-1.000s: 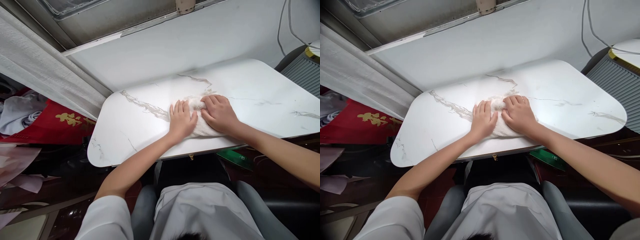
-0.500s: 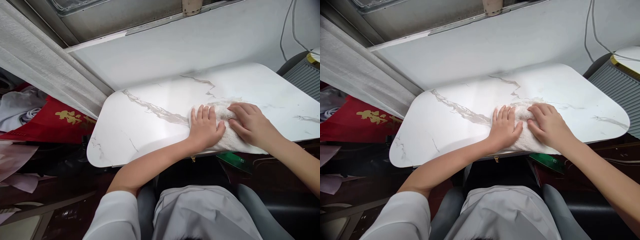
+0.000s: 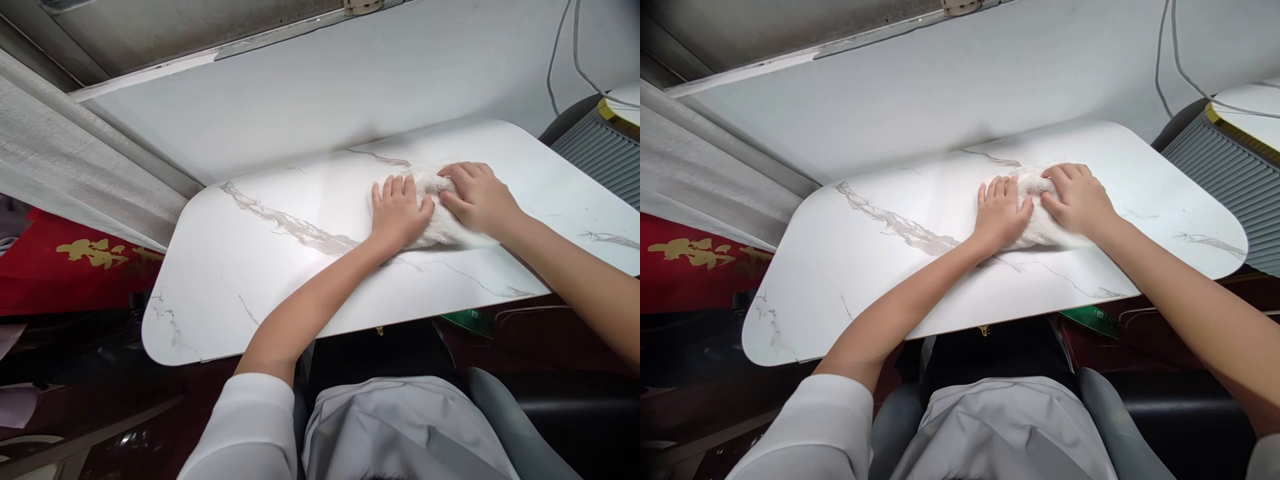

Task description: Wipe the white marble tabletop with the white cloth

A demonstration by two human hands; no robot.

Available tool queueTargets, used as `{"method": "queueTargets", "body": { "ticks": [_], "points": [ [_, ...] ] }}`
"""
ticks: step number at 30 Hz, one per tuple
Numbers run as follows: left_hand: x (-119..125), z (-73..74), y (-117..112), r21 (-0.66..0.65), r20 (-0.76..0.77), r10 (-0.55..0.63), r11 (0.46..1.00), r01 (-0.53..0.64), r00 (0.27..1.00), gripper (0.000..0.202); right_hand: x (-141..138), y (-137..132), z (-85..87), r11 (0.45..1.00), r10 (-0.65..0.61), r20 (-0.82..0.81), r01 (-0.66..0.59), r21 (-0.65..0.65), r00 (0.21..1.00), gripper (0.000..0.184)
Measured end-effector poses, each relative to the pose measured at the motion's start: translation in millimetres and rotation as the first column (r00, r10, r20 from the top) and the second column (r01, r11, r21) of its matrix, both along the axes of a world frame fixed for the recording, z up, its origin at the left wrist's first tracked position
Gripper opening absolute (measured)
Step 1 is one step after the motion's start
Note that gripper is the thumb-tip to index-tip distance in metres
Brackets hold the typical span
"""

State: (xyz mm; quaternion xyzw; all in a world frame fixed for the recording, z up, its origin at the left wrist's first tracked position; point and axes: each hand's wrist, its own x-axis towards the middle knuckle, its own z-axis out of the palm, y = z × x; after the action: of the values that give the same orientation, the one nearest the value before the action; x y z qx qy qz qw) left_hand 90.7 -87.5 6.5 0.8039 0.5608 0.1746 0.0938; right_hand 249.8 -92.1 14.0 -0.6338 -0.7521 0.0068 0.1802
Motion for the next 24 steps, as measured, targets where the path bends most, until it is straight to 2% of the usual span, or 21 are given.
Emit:
{"method": "queueTargets", "body": {
  "ticks": [3,8,14,24],
  "points": [
    [-1.3,-0.9,16.3,-0.003,0.007,0.039,0.999,-0.039,0.999,0.051,-0.3,21.8,-3.5,0.999,0.028,-0.027,-0.028,0.023,0.999,0.035],
    [-3.0,-1.6,40.7,0.001,0.016,0.088,0.996,-0.088,0.996,0.050,-5.1,50.8,-2.7,0.999,0.014,-0.004,-0.014,-0.043,1.000,0.031],
    [-0.7,-0.7,64.7,-0.001,0.042,0.123,0.992,-0.123,0.991,0.045,-7.9,76.7,-0.2,0.998,-0.008,-0.011,0.007,-0.055,1.000,0.033],
    [10.8,-0.3,108.0,-0.022,0.064,0.114,0.993,-0.113,0.991,0.040,0.6,115.6,0.4,0.996,-0.064,-0.026,0.063,-0.061,0.998,0.035]
  ]
}}
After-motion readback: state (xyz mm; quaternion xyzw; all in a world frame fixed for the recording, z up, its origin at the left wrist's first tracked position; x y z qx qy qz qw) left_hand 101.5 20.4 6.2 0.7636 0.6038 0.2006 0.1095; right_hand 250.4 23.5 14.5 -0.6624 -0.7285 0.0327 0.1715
